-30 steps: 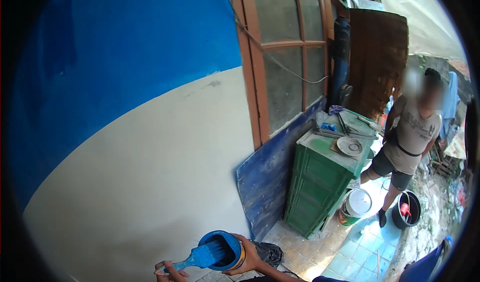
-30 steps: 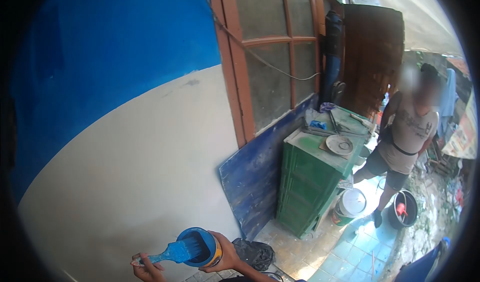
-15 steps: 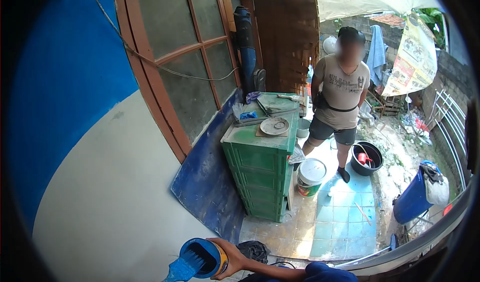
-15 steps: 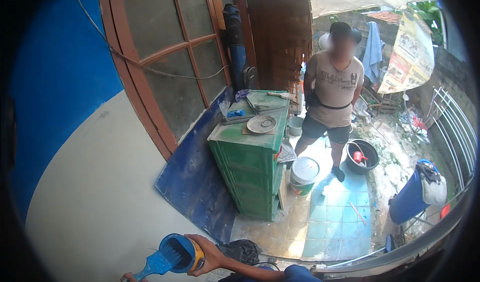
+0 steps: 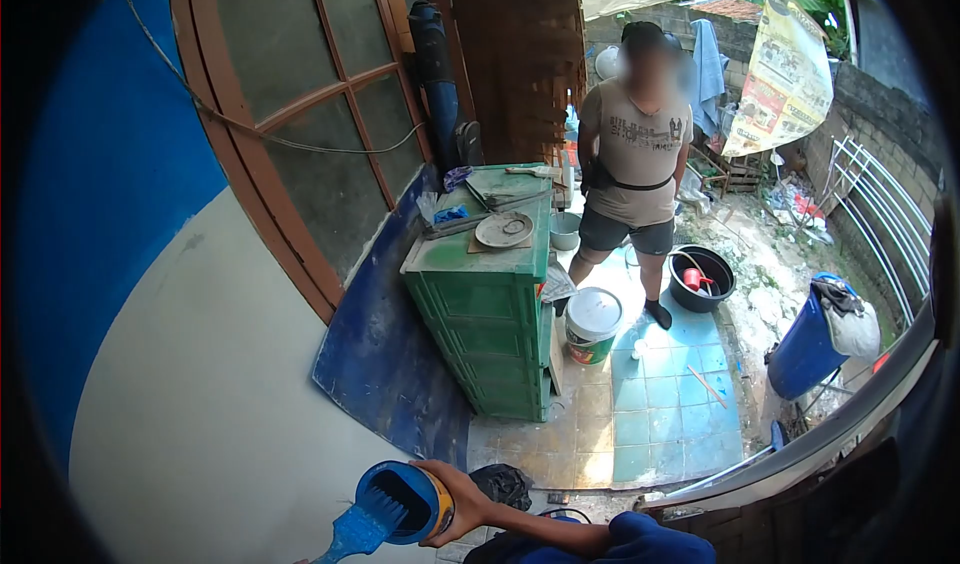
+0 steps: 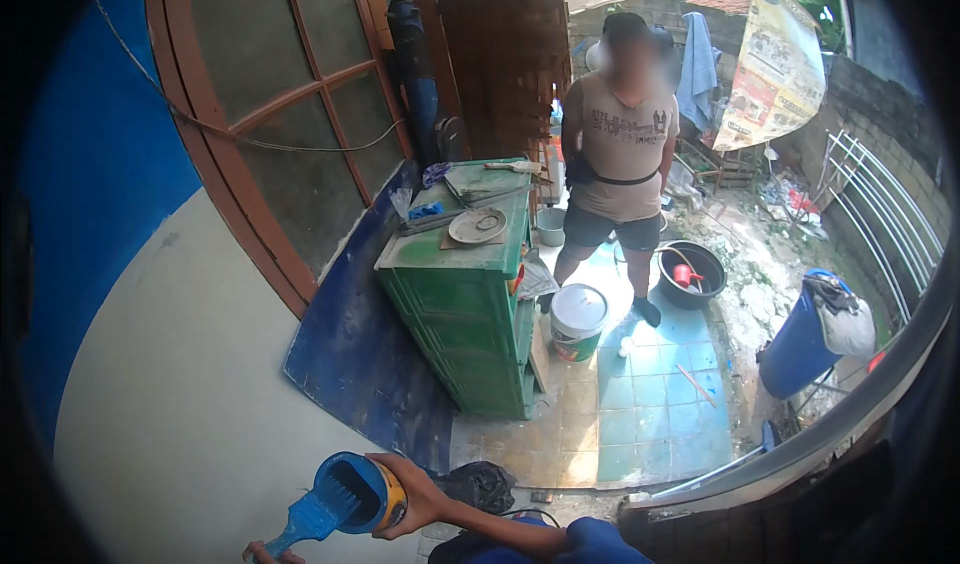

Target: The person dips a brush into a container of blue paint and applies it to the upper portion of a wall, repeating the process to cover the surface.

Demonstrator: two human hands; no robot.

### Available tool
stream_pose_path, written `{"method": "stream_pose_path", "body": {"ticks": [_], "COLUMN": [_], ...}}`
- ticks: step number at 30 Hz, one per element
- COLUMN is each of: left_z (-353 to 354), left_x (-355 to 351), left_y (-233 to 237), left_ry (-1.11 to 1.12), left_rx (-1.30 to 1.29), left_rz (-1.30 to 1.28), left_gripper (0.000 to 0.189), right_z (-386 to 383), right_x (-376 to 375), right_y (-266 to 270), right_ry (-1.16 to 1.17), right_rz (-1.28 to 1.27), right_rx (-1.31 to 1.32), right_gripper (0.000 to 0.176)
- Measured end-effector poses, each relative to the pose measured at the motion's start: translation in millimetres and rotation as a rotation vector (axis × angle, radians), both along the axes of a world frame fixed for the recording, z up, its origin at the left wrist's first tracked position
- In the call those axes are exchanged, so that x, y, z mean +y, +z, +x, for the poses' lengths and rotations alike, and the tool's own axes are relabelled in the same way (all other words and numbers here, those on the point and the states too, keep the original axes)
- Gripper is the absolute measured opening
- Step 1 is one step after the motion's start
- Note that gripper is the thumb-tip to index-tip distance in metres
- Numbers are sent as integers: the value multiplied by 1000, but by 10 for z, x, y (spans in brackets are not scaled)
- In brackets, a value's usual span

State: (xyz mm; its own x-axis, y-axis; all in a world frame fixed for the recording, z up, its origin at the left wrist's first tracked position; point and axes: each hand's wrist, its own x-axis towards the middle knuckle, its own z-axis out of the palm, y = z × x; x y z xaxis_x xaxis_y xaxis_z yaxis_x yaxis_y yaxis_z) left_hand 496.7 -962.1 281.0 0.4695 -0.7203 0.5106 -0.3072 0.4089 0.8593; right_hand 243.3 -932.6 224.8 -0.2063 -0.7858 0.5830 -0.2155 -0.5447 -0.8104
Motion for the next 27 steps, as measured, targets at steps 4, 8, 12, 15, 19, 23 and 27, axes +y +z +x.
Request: {"method": "stream_pose_path", "body": {"ticks": [4, 8, 12, 15, 19, 23, 27], "left_z": [-226, -79, 49, -60, -162, -210, -241], "left_x": [146, 108, 25, 158, 262, 364, 405], "left_y": [365, 233, 87, 223, 295, 359, 424], "left_ry": [-54, -65, -64, -119, -153, -257, -323], "left_rx": [38, -26, -72, -26, 6, 44, 41], "left_rz": [1, -11, -57, 9, 61, 92, 128], "left_gripper": [34, 36, 36, 34, 33, 34, 42], "right_z": [43, 117, 196, 226, 233, 220, 213], "right_x": [49, 94, 137, 173, 271, 425, 576], "right_y": [26, 23, 1, -7, -12, 14, 32], "right_ry": [-66, -73, -70, -63, -92, -163, -244], "right_rz": [-32, -38, -29, -40, -26, 16, 8], "right_rx": [19, -10, -18, -30, -29, 28, 20], "right_gripper": [111, 111, 112, 112, 112, 113, 113]}}
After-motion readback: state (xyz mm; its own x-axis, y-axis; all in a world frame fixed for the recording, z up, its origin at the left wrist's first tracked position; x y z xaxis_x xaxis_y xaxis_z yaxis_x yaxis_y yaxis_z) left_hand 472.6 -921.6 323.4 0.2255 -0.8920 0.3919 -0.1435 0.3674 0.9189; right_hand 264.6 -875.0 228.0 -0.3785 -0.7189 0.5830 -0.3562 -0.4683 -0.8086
